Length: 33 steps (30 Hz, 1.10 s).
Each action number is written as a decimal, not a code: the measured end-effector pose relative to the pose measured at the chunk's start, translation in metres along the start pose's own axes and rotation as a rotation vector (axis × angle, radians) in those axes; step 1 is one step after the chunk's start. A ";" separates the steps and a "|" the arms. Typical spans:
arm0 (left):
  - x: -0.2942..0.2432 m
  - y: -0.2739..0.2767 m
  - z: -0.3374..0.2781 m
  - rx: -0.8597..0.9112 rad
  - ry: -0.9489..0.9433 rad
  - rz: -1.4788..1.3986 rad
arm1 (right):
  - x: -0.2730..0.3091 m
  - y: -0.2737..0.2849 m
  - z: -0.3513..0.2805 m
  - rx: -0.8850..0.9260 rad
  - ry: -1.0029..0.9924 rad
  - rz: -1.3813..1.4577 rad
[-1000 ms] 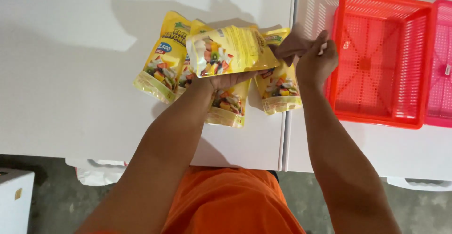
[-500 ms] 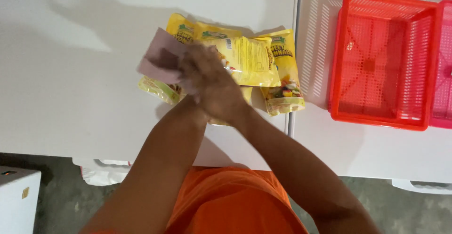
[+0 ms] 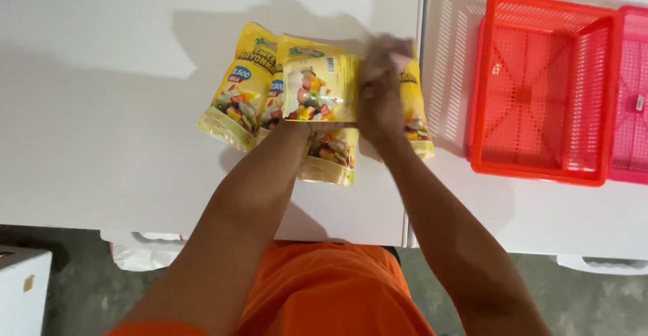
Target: Wiping down mayonnaise pouches and shelves with a cloth to clean them before restocking.
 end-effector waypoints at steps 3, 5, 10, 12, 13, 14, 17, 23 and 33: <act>0.024 -0.066 0.018 -0.016 -0.027 0.046 | 0.104 -0.055 -0.075 0.144 0.569 -0.529; 0.023 -0.084 0.030 -0.011 -0.063 0.072 | 0.131 -0.062 -0.109 0.164 0.869 -0.511; 0.012 -0.103 0.041 -0.033 -0.173 0.098 | 0.140 -0.045 -0.130 0.349 0.988 -0.198; -0.004 -0.112 0.043 -0.038 -0.237 0.107 | 0.145 -0.015 -0.122 0.163 0.982 -0.110; -0.013 -0.118 0.046 -0.035 -0.270 0.113 | 0.140 -0.011 -0.121 0.164 1.001 -0.105; -0.021 -0.125 0.049 -0.033 -0.304 0.119 | 0.130 -0.003 -0.106 0.124 0.832 -0.011; -0.030 -0.135 0.048 -0.041 -0.363 0.151 | 0.106 0.013 -0.083 -0.025 0.540 -0.168; -0.024 -0.134 0.040 -0.097 -0.452 0.216 | 0.049 0.010 -0.059 0.222 -0.427 0.457; -0.007 -0.161 0.045 0.052 0.142 -0.263 | 0.057 0.017 -0.046 0.591 -0.664 1.002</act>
Point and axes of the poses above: each hand's wrist, its own z-axis towards the middle knuckle, its own y-axis out of the back of the hand, x = y × z, the point moved 8 cm from there along z, towards the middle knuckle, and after that the axes turned 15 degrees about -x, right-handed, at the moved point
